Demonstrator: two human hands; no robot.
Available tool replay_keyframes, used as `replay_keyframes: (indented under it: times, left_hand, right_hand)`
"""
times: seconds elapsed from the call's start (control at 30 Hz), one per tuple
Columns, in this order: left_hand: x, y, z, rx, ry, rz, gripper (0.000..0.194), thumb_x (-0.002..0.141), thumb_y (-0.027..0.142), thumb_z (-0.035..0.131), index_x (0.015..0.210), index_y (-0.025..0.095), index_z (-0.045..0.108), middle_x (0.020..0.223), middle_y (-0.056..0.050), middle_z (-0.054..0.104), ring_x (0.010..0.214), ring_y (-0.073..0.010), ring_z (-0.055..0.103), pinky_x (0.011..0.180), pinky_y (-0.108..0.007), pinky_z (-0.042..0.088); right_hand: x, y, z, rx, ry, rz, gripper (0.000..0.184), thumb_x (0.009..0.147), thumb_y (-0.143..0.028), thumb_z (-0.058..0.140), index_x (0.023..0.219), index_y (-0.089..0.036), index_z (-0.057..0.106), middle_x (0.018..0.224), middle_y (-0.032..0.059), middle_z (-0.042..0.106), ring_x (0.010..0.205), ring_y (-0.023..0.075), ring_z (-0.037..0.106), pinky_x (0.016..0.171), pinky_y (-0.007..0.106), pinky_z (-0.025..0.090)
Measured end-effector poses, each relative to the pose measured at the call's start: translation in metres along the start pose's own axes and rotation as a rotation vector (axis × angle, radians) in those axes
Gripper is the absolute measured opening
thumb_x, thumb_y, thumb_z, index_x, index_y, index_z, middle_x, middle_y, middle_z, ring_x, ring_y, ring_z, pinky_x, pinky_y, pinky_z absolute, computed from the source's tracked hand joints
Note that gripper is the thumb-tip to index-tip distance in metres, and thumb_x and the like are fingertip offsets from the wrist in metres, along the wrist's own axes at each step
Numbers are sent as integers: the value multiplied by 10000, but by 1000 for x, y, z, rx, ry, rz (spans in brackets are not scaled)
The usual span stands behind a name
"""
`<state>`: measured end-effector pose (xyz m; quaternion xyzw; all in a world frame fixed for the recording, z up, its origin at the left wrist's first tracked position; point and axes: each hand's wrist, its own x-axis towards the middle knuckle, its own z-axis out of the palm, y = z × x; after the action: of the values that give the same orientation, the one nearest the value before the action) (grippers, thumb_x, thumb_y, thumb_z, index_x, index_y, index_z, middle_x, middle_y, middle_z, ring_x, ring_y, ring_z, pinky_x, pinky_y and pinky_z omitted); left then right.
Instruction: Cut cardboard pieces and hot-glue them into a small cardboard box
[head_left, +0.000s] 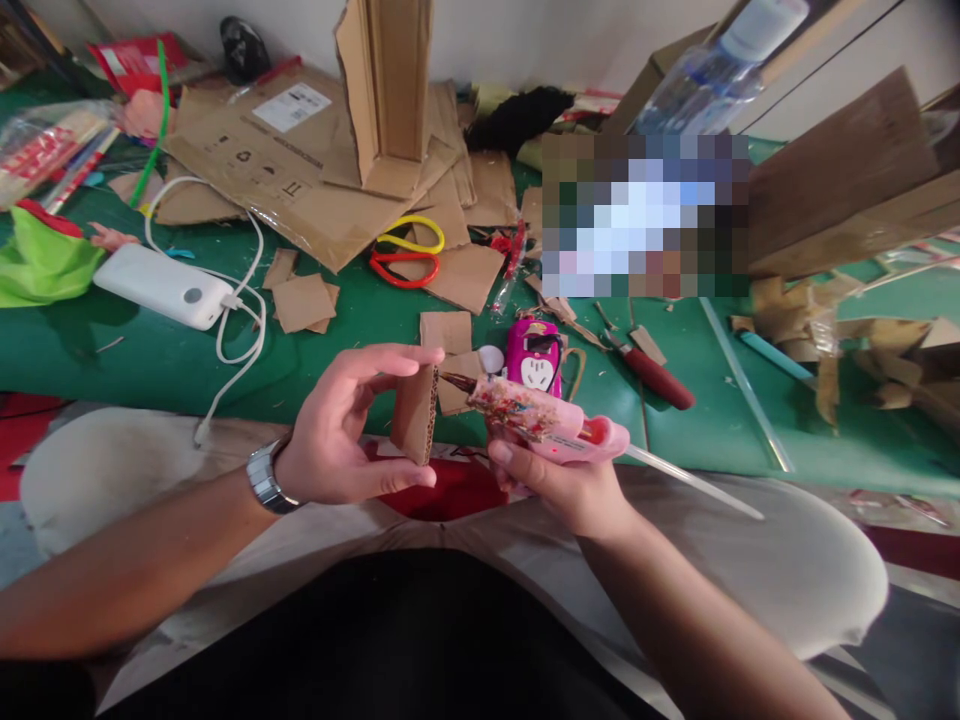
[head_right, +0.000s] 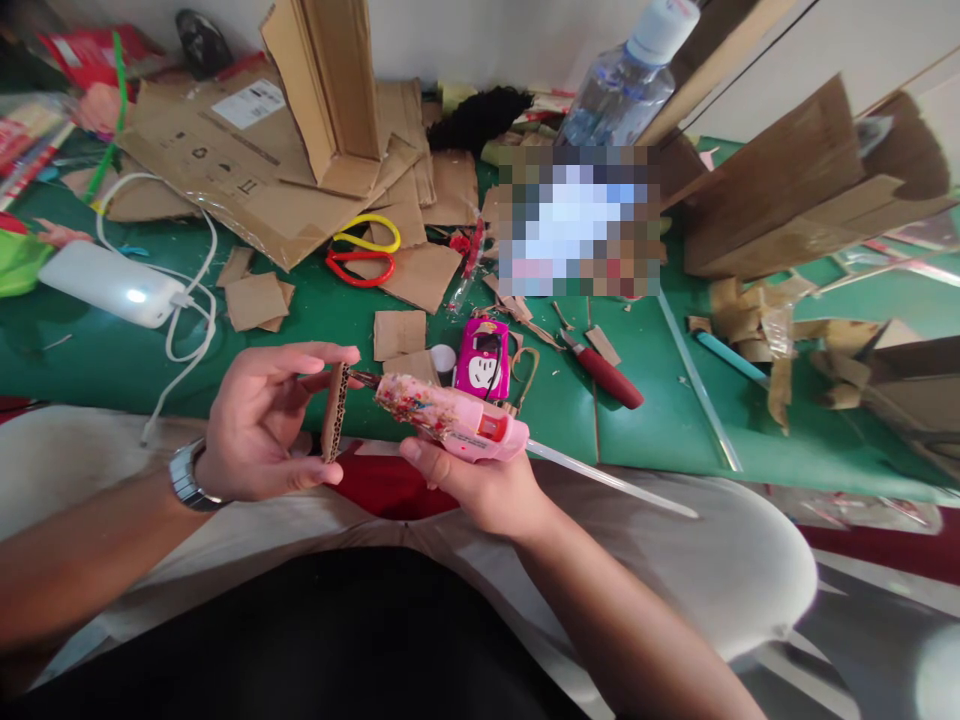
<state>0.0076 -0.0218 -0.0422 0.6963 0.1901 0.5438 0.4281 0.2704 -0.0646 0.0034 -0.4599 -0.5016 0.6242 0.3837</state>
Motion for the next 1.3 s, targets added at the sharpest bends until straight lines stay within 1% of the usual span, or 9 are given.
replay_keyframes:
  times: [0.1,0.17,0.27,0.37,0.67,0.8,1.0,1.17,1.3]
  left_hand:
    - [1,0,0,2,0,17,1000,709,324,1101,1579,259,614,1550,-158,710,1446,-361,716,1148,-468,682]
    - [1,0,0,9,0,21,994,716,332,1097,1582,265,614,1545,-154,716,1439,-352,720,1148,-466,682]
    - [0,0,0,26,3,7,990,724,363,1091,1586,299,609,1532,-156,721,1426,-377,726,1121,-518,694]
    - [-1,-1,-1,44,5,-4,990,720,363,1092,1582,314,609,1528,-155,721,1418,-387,731,1103,-533,696]
    - [0,0,1,43,-10,21,972,753,364,1071,1597,289,595,1540,-158,714,1421,-357,721,1129,-506,682]
    - [0,2,2,54,-11,21,950,777,373,1054,1602,299,587,1536,-149,713,1417,-345,720,1129,-494,683]
    - [1,4,2,45,-15,13,970,752,315,1075,1589,279,587,1548,-131,709,1436,-309,714,1174,-442,662]
    - [0,1,1,70,-6,3,959,751,375,1066,1583,315,593,1530,-151,726,1407,-358,730,1114,-518,697]
    - [0,-2,0,63,-19,33,1008,713,400,1080,1590,316,590,1518,-154,731,1394,-374,737,1099,-537,709]
  right_hand:
    - [0,-1,2,22,14,-19,437,913,-585,929,1166,-238,853,986,101,861,1017,326,851,869,439,751]
    - [0,-1,3,38,11,-33,415,916,-544,938,1185,-237,863,1081,102,883,1132,340,849,981,468,744]
    - [1,-1,3,51,0,-54,369,923,-464,947,1230,-273,874,1238,71,892,1217,336,846,1104,491,710]
    - [0,1,2,29,0,-66,364,940,-418,931,1273,-283,874,1339,59,876,1268,337,838,1166,491,680]
    - [0,5,2,-9,22,-81,333,959,-337,895,1282,-260,867,1360,48,870,1284,322,836,1195,469,663]
    - [0,4,2,-51,23,-67,328,952,-360,901,1261,-256,872,1345,52,875,1270,332,840,1176,476,678]
    - [1,3,3,-34,45,-84,335,945,-329,906,1269,-254,869,1339,53,877,1260,326,846,1182,478,674]
    - [0,5,2,-26,49,-85,346,951,-334,899,1285,-250,869,1343,59,875,1260,321,845,1180,473,673]
    - [0,3,2,-24,48,-73,335,953,-330,894,1280,-262,873,1343,60,875,1264,319,843,1174,467,676]
